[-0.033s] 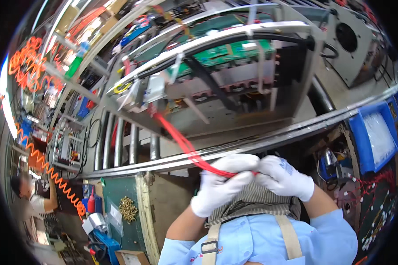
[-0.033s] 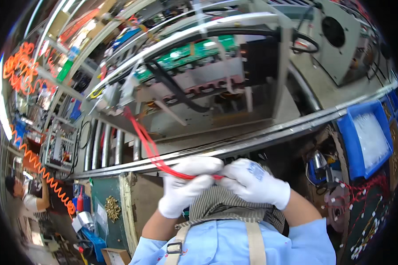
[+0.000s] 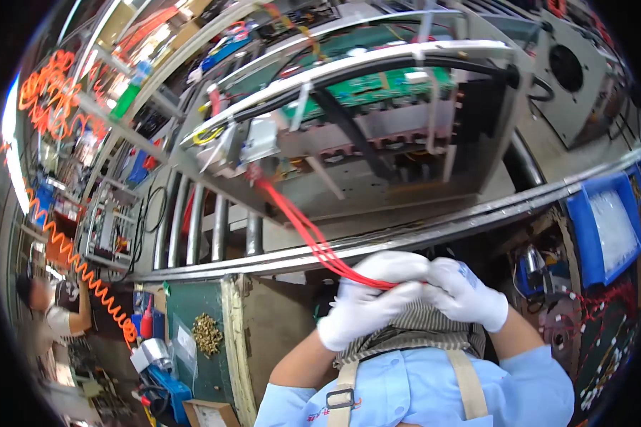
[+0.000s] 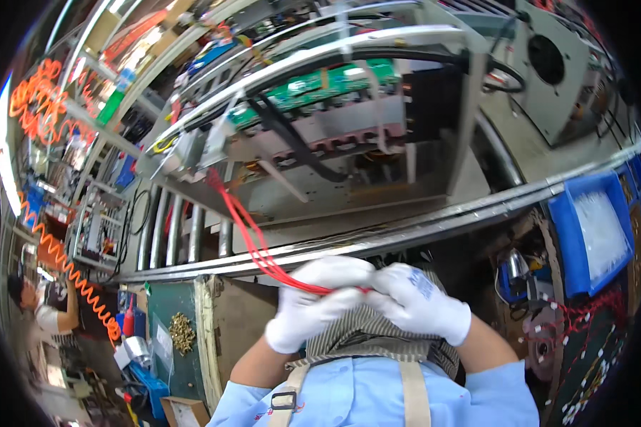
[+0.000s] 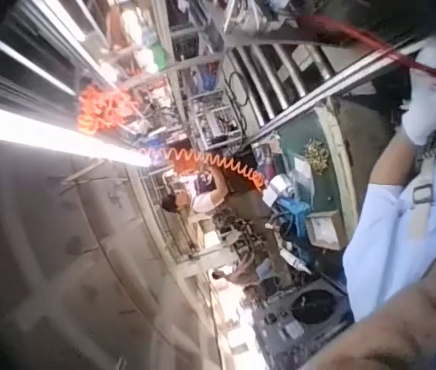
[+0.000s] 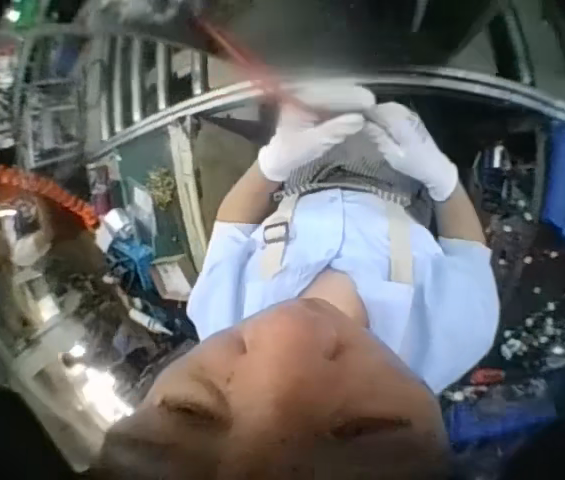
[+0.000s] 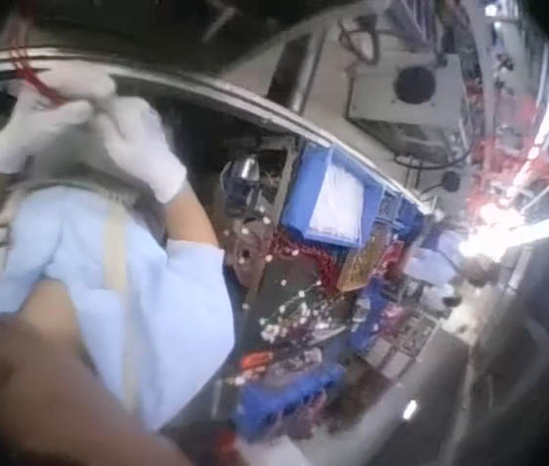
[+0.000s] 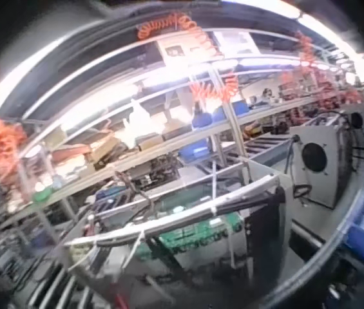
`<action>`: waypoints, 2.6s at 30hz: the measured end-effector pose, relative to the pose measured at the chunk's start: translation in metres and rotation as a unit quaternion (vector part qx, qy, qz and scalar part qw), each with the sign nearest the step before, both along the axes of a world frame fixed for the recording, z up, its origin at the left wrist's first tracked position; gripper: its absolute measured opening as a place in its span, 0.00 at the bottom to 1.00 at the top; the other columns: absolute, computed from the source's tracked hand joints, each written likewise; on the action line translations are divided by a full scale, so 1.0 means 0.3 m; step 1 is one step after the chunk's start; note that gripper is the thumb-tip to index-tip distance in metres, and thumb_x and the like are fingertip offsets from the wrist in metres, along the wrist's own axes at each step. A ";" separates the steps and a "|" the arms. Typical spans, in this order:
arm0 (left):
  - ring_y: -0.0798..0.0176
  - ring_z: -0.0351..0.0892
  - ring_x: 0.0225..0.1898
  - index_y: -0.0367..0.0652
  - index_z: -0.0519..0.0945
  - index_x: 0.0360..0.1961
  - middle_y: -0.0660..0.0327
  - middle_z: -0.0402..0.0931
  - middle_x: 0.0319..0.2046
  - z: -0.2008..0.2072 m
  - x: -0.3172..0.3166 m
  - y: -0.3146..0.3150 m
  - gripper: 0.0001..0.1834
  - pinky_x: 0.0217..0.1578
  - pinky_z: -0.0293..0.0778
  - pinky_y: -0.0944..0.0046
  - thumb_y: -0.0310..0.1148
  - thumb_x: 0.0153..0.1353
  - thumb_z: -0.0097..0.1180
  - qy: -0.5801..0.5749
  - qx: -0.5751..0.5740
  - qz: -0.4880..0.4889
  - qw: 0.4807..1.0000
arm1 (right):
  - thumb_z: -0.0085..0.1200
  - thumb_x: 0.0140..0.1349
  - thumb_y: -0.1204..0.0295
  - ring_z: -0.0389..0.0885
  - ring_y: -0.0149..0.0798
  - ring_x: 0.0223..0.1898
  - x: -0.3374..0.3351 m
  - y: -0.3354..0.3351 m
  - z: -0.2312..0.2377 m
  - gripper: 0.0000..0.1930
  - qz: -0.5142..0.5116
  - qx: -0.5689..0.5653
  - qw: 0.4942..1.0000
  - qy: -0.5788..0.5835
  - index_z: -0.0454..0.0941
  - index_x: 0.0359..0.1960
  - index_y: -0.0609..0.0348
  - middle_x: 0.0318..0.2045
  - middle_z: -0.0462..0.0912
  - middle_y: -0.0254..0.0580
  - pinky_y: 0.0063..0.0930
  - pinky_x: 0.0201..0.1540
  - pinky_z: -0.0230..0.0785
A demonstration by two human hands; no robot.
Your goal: The person assembles an electronic device on a factory assembly line. They connect various colored wires to a circuit board, secure them with zip ties, and route cables through the device's frame. The person also handles a black cable and a bundle of red wires, organizing them within the unit.
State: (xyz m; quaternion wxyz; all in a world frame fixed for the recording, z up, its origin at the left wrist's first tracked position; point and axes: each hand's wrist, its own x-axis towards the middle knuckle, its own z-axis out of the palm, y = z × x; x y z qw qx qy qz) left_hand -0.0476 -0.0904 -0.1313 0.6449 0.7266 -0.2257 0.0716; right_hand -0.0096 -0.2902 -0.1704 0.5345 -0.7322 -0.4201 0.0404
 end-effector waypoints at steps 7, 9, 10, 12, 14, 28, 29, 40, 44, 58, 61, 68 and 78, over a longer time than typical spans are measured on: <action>0.52 0.78 0.47 0.44 0.81 0.48 0.58 0.80 0.45 -0.056 0.002 0.006 0.16 0.48 0.72 0.54 0.33 0.58 0.63 -0.132 0.186 0.043 0.973 | 0.59 0.59 0.70 0.81 0.52 0.39 -0.029 -0.025 0.028 0.09 -0.083 -0.103 0.991 0.026 0.81 0.39 0.61 0.35 0.83 0.48 0.38 0.42 0.73; 0.53 0.80 0.43 0.45 0.81 0.48 0.59 0.81 0.41 -0.070 0.000 0.009 0.15 0.45 0.73 0.56 0.33 0.59 0.62 -0.138 0.136 0.046 0.980 | 0.60 0.58 0.70 0.82 0.51 0.42 -0.015 -0.018 0.030 0.10 -0.097 -0.082 0.991 -0.050 0.81 0.40 0.60 0.38 0.84 0.47 0.38 0.46 0.73; 0.54 0.80 0.42 0.45 0.81 0.48 0.59 0.82 0.40 -0.077 -0.002 0.015 0.15 0.43 0.73 0.56 0.32 0.59 0.62 -0.132 0.131 0.050 0.981 | 0.60 0.58 0.70 0.82 0.51 0.42 -0.008 -0.016 0.033 0.11 -0.103 -0.080 0.990 -0.057 0.81 0.41 0.60 0.39 0.84 0.47 0.38 0.47 0.73; 0.54 0.81 0.38 0.45 0.81 0.48 0.58 0.82 0.36 -0.087 -0.013 0.022 0.15 0.41 0.73 0.56 0.32 0.59 0.62 -0.120 0.118 0.057 0.984 | 0.61 0.58 0.70 0.82 0.50 0.44 0.002 -0.022 0.036 0.12 -0.116 -0.076 0.988 -0.072 0.81 0.42 0.59 0.40 0.85 0.46 0.39 0.48 0.72; 0.55 0.80 0.33 0.45 0.82 0.48 0.59 0.81 0.30 -0.084 -0.025 0.024 0.15 0.37 0.72 0.57 0.31 0.59 0.62 -0.070 0.111 0.046 0.990 | 0.62 0.57 0.69 0.83 0.49 0.40 0.001 -0.036 0.003 0.11 -0.107 -0.066 0.991 -0.055 0.82 0.41 0.59 0.38 0.85 0.44 0.37 0.44 0.74; 0.57 0.83 0.35 0.41 0.84 0.39 0.58 0.85 0.34 0.002 0.091 0.008 0.10 0.37 0.76 0.60 0.27 0.54 0.66 -0.157 0.152 0.071 0.973 | 0.55 0.61 0.67 0.64 0.50 0.67 0.242 0.088 -0.010 0.33 -0.151 -0.001 0.988 0.020 0.59 0.67 0.64 0.66 0.62 0.58 0.37 0.67 0.58; 0.56 0.83 0.35 0.40 0.84 0.40 0.57 0.85 0.34 0.022 0.107 0.001 0.11 0.38 0.76 0.60 0.25 0.54 0.66 -0.180 0.155 0.053 0.970 | 0.55 0.61 0.62 0.57 0.55 0.70 0.293 0.139 -0.045 0.37 -0.154 -0.022 0.985 -0.074 0.56 0.68 0.67 0.68 0.58 0.60 0.38 0.71 0.50; 0.63 0.81 0.25 0.40 0.84 0.37 0.55 0.82 0.23 -0.117 0.445 0.138 0.15 0.29 0.75 0.62 0.41 0.63 0.56 -0.069 0.189 0.278 0.939 | 0.55 0.58 0.62 0.62 0.58 0.66 0.283 0.368 -0.169 0.28 -0.177 -0.137 0.948 -0.227 0.69 0.59 0.63 0.62 0.66 0.59 0.45 0.68 0.54; 0.52 0.83 0.34 0.46 0.84 0.41 0.51 0.82 0.31 -0.170 0.488 0.145 0.17 0.34 0.76 0.57 0.45 0.65 0.50 -0.064 0.386 0.322 0.862 | 0.60 0.54 0.70 0.73 0.54 0.58 0.232 0.099 -0.105 0.20 -0.160 -0.082 0.943 -0.280 0.77 0.50 0.62 0.53 0.76 0.53 0.45 0.62 0.64; 0.43 0.74 0.55 0.45 0.78 0.51 0.47 0.76 0.53 -0.390 0.725 0.193 0.20 0.56 0.69 0.47 0.41 0.66 0.42 -0.262 0.419 0.524 0.693 | 0.59 0.65 0.66 0.75 0.29 0.39 0.573 -0.055 0.081 0.21 -0.407 0.150 0.889 -0.150 0.70 0.53 0.68 0.40 0.80 0.38 0.23 0.45 0.69; 0.43 0.74 0.54 0.45 0.78 0.51 0.47 0.76 0.52 -0.347 0.765 0.214 0.19 0.55 0.69 0.47 0.41 0.66 0.43 -0.235 0.422 0.479 0.733 | 0.59 0.65 0.67 0.75 0.28 0.36 0.538 -0.012 0.079 0.19 -0.389 0.158 0.882 -0.212 0.71 0.51 0.69 0.37 0.80 0.37 0.22 0.42 0.69; 0.42 0.75 0.53 0.44 0.78 0.51 0.47 0.77 0.51 -0.309 0.772 0.278 0.19 0.54 0.69 0.46 0.40 0.66 0.43 -0.205 0.428 0.438 0.764 | 0.58 0.65 0.69 0.74 0.26 0.32 0.535 0.002 0.075 0.16 -0.431 0.140 0.872 -0.188 0.73 0.47 0.68 0.34 0.79 0.36 0.22 0.37 0.69; 0.42 0.75 0.52 0.44 0.78 0.51 0.47 0.77 0.50 -0.316 0.792 0.277 0.19 0.53 0.69 0.46 0.40 0.66 0.44 -0.198 0.420 0.425 0.777 | 0.56 0.66 0.70 0.73 0.28 0.37 0.528 0.002 0.076 0.20 -0.461 0.154 0.865 -0.124 0.69 0.55 0.68 0.41 0.78 0.38 0.23 0.42 0.69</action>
